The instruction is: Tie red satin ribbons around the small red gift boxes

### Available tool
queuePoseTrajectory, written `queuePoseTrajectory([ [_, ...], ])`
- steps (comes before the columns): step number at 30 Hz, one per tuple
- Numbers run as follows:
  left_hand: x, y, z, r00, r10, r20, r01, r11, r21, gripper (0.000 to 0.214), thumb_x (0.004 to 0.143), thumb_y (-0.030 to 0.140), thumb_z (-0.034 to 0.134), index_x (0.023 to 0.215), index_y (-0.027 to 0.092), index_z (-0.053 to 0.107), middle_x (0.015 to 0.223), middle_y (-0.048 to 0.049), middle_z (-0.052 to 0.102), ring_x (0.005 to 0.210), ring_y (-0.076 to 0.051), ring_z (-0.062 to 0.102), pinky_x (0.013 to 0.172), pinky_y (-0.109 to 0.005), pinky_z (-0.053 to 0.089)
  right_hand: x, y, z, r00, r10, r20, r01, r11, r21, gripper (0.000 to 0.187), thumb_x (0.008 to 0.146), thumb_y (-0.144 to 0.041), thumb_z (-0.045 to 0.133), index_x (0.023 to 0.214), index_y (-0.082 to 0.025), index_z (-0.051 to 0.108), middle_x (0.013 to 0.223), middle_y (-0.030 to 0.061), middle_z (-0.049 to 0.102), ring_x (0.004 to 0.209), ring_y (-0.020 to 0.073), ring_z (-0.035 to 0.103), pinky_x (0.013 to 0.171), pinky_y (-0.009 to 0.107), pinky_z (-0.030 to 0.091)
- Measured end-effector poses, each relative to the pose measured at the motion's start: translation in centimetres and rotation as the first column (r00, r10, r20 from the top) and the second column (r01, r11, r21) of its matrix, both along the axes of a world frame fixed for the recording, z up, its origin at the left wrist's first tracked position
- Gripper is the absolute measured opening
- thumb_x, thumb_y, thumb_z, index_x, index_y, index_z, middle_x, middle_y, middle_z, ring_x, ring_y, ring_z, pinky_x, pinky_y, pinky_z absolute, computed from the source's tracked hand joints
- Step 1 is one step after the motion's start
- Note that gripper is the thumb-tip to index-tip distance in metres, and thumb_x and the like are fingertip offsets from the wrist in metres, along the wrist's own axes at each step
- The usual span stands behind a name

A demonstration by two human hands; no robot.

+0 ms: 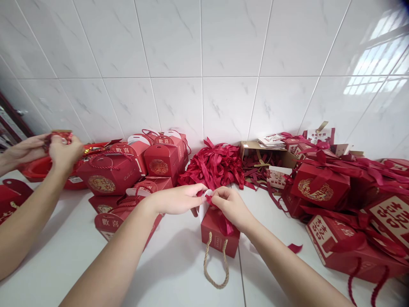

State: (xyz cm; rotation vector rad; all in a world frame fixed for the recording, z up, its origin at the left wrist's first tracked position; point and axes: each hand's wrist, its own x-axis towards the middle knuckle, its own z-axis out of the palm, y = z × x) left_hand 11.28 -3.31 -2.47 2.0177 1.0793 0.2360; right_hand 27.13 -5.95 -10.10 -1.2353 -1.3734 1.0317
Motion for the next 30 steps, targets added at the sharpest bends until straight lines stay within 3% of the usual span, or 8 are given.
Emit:
queuePoseTrajectory([
  [3, -0.1, 0.3, -0.1, 0.998, -0.061, -0.030, 0.059, 0.997, -0.040, 0.021, 0.084, 0.036, 0.044, 0.088, 0.021, 0.058, 0.088, -0.0012, 0.064, 0.080, -0.018, 0.062, 0.068, -0.026, 0.045, 0.1, 0.0, 0.2, 1.000, 0.008, 0.003, -0.008, 1.000, -0.011, 0.016, 0.067, -0.029, 0.051, 0.056, -0.017, 0.050, 0.056, -0.0019, 0.047, 0.053, 0.0106, 0.040, 0.050, 0.023, 0.032],
  [12, 0.1, 0.6, -0.2, 1.000, -0.014, 0.026, 0.015, 0.999, -0.036, 0.014, 0.082, 0.027, 0.046, 0.076, 0.020, 0.056, 0.068, 0.0010, 0.060, 0.061, -0.014, 0.054, 0.054, -0.023, 0.038, 0.2, 0.0, -0.1, 1.000, 0.018, 0.020, -0.018, 1.000, -0.002, 0.015, 0.067, -0.028, 0.050, 0.057, -0.017, 0.051, 0.056, -0.0021, 0.047, 0.053, 0.0106, 0.041, 0.051, 0.023, 0.032],
  [23, -0.2, 0.9, -0.4, 0.997, 0.008, 0.075, -0.009, 1.000, 0.013, 0.014, 0.080, 0.029, 0.047, 0.071, 0.020, 0.048, 0.068, -0.0006, 0.064, 0.070, -0.018, 0.062, 0.063, -0.028, 0.044, 0.0, -0.1, 0.2, 1.000, -0.005, 0.028, 0.005, 1.000, -0.004, 0.022, 0.073, -0.033, 0.051, 0.057, -0.018, 0.048, 0.055, -0.0026, 0.048, 0.053, 0.0114, 0.043, 0.051, 0.025, 0.033],
  [27, -1.0, 0.8, 1.0, 0.942, 0.188, 0.277, -0.189, 0.982, -0.021, 0.014, 0.082, 0.032, 0.045, 0.076, 0.019, 0.046, 0.072, -0.0034, 0.068, 0.072, -0.020, 0.066, 0.066, -0.032, 0.049, 0.0, -0.1, 0.3, 0.989, -0.069, -0.131, 0.073, 0.997, 0.022, 0.023, 0.076, -0.040, 0.055, 0.068, -0.018, 0.051, 0.066, 0.0003, 0.057, 0.063, 0.0134, 0.053, 0.061, 0.026, 0.041],
  [30, -2.2, 0.8, 2.2, 0.774, 0.357, 0.524, -0.471, 0.877, 0.099, 0.015, 0.081, 0.034, 0.049, 0.080, 0.020, 0.048, 0.065, -0.0010, 0.064, 0.063, -0.019, 0.064, 0.059, -0.030, 0.049, 0.0, -0.2, 0.8, 0.939, -0.076, -0.336, 0.082, 0.997, 0.003, 0.025, 0.075, -0.042, 0.058, 0.073, -0.019, 0.047, 0.071, 0.0013, 0.058, 0.070, 0.0156, 0.058, 0.065, 0.027, 0.045],
])
